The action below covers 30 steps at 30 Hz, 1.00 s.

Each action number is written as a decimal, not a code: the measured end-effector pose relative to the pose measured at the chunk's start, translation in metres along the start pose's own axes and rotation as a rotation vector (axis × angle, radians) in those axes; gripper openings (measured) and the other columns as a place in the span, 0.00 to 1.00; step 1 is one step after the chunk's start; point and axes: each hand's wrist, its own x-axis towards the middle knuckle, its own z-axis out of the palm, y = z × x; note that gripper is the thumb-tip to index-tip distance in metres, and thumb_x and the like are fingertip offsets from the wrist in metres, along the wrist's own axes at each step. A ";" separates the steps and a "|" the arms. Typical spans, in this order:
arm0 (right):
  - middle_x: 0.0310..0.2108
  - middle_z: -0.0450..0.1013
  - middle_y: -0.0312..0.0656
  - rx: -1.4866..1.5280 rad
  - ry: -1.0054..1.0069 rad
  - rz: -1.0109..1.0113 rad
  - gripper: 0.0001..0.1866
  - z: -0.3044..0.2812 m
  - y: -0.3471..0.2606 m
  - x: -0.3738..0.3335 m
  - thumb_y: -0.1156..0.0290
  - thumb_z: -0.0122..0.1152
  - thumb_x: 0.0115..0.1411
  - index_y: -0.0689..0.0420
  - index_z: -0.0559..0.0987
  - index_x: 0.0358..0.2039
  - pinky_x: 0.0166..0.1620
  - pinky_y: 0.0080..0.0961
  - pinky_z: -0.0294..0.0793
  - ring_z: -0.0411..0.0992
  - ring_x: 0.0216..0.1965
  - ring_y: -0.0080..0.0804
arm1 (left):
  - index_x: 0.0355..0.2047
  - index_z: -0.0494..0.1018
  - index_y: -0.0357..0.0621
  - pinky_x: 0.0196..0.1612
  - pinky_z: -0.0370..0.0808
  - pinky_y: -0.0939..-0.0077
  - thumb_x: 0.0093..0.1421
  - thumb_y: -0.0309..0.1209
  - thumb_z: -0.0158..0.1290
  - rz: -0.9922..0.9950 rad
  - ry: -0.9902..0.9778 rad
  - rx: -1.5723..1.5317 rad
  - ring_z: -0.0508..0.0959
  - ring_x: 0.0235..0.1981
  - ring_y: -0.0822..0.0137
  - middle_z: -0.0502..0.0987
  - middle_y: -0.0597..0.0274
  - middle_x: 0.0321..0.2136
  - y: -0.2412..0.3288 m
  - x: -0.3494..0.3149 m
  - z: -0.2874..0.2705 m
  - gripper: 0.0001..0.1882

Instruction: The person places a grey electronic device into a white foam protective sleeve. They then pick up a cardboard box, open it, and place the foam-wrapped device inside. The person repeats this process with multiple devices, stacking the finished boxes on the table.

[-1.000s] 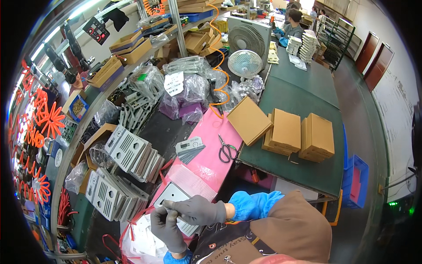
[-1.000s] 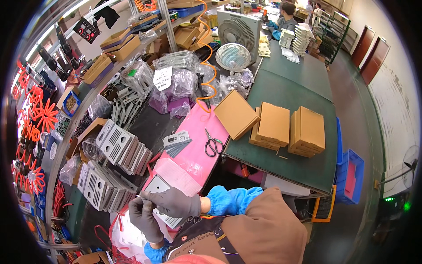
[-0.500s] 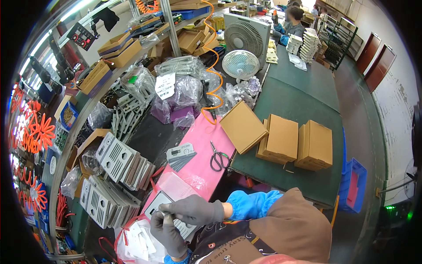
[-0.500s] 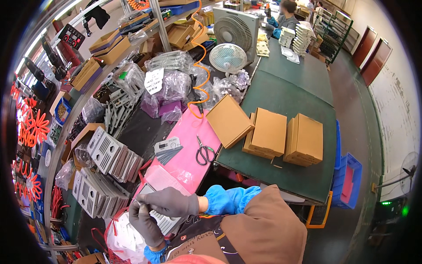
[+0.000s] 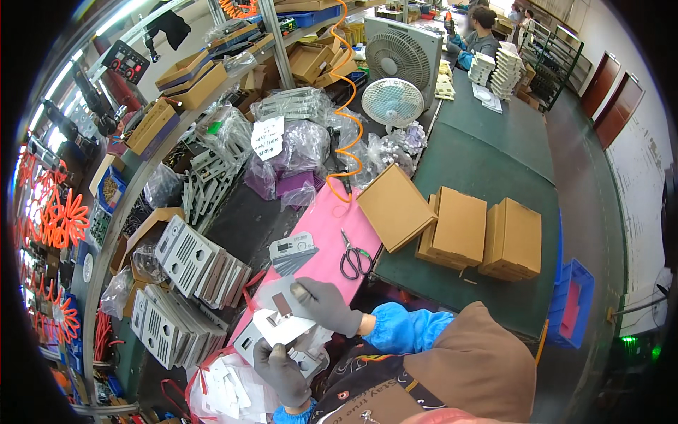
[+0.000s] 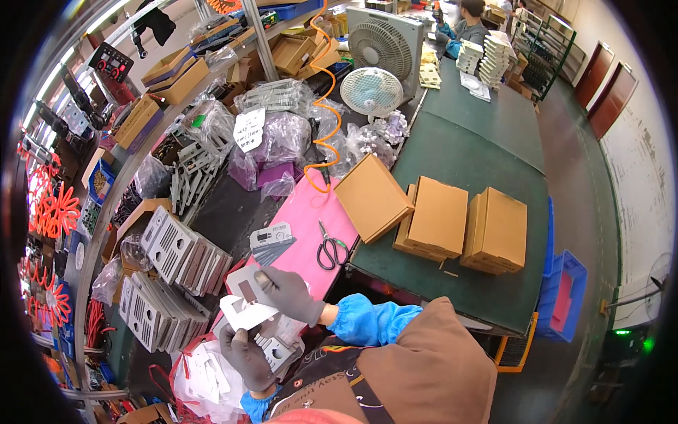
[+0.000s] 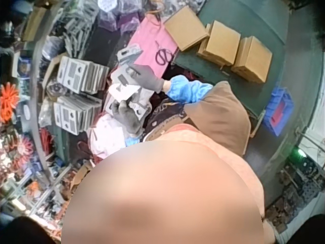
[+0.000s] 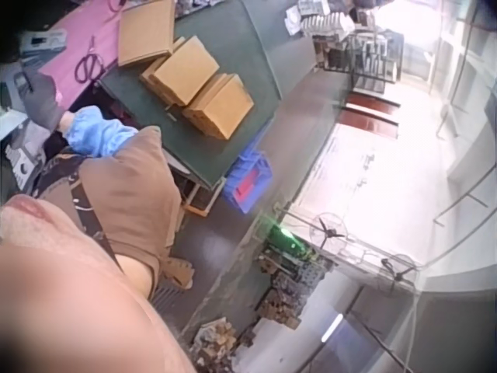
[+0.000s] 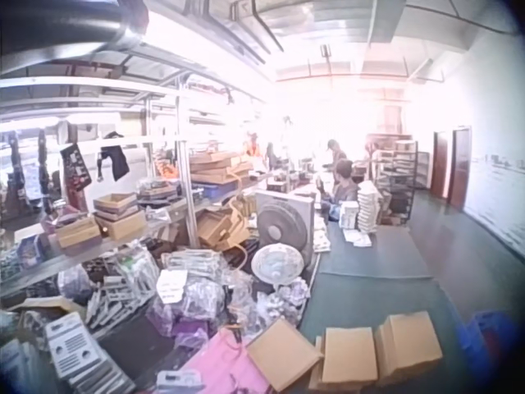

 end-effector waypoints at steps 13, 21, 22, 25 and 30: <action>0.22 0.74 0.42 -0.632 0.190 -0.483 0.09 0.038 0.001 -0.001 0.63 0.58 0.60 0.49 0.77 0.41 0.24 0.39 0.71 0.75 0.21 0.42 | 0.35 0.71 0.32 0.40 0.73 0.70 0.57 0.25 0.41 0.019 0.082 -0.118 0.74 0.35 0.67 0.74 0.56 0.34 -0.001 0.008 -0.079 0.11; 0.31 0.80 0.49 -0.810 0.404 -0.177 0.18 0.053 -0.003 -0.002 0.58 0.50 0.69 0.57 0.80 0.46 0.35 0.36 0.75 0.79 0.31 0.41 | 0.26 0.73 0.38 0.31 0.70 0.70 0.55 0.33 0.54 0.027 0.454 0.752 0.72 0.23 0.66 0.73 0.57 0.20 0.006 0.012 -0.262 0.10; 0.32 0.80 0.50 -0.794 0.376 -0.207 0.19 0.058 0.009 -0.003 0.56 0.49 0.70 0.58 0.80 0.45 0.35 0.36 0.75 0.79 0.32 0.43 | 0.26 0.74 0.39 0.32 0.71 0.67 0.55 0.36 0.55 -0.002 0.524 0.888 0.75 0.25 0.62 0.75 0.55 0.21 0.007 0.016 -0.298 0.12; 0.32 0.79 0.50 -0.771 0.274 -0.172 0.17 0.080 0.005 -0.028 0.55 0.51 0.68 0.52 0.80 0.45 0.34 0.40 0.75 0.77 0.31 0.50 | 0.28 0.78 0.42 0.36 0.73 0.59 0.54 0.42 0.55 -0.182 0.724 1.085 0.80 0.32 0.51 0.80 0.50 0.27 -0.002 0.015 -0.390 0.15; 0.24 0.76 0.48 -0.998 0.229 -0.210 0.14 0.103 -0.010 -0.042 0.70 0.58 0.58 0.47 0.81 0.46 0.29 0.42 0.72 0.74 0.23 0.48 | 0.47 0.75 0.46 0.51 0.73 0.58 0.56 0.52 0.56 -0.282 0.782 1.422 0.78 0.47 0.50 0.78 0.49 0.46 -0.048 0.020 -0.468 0.27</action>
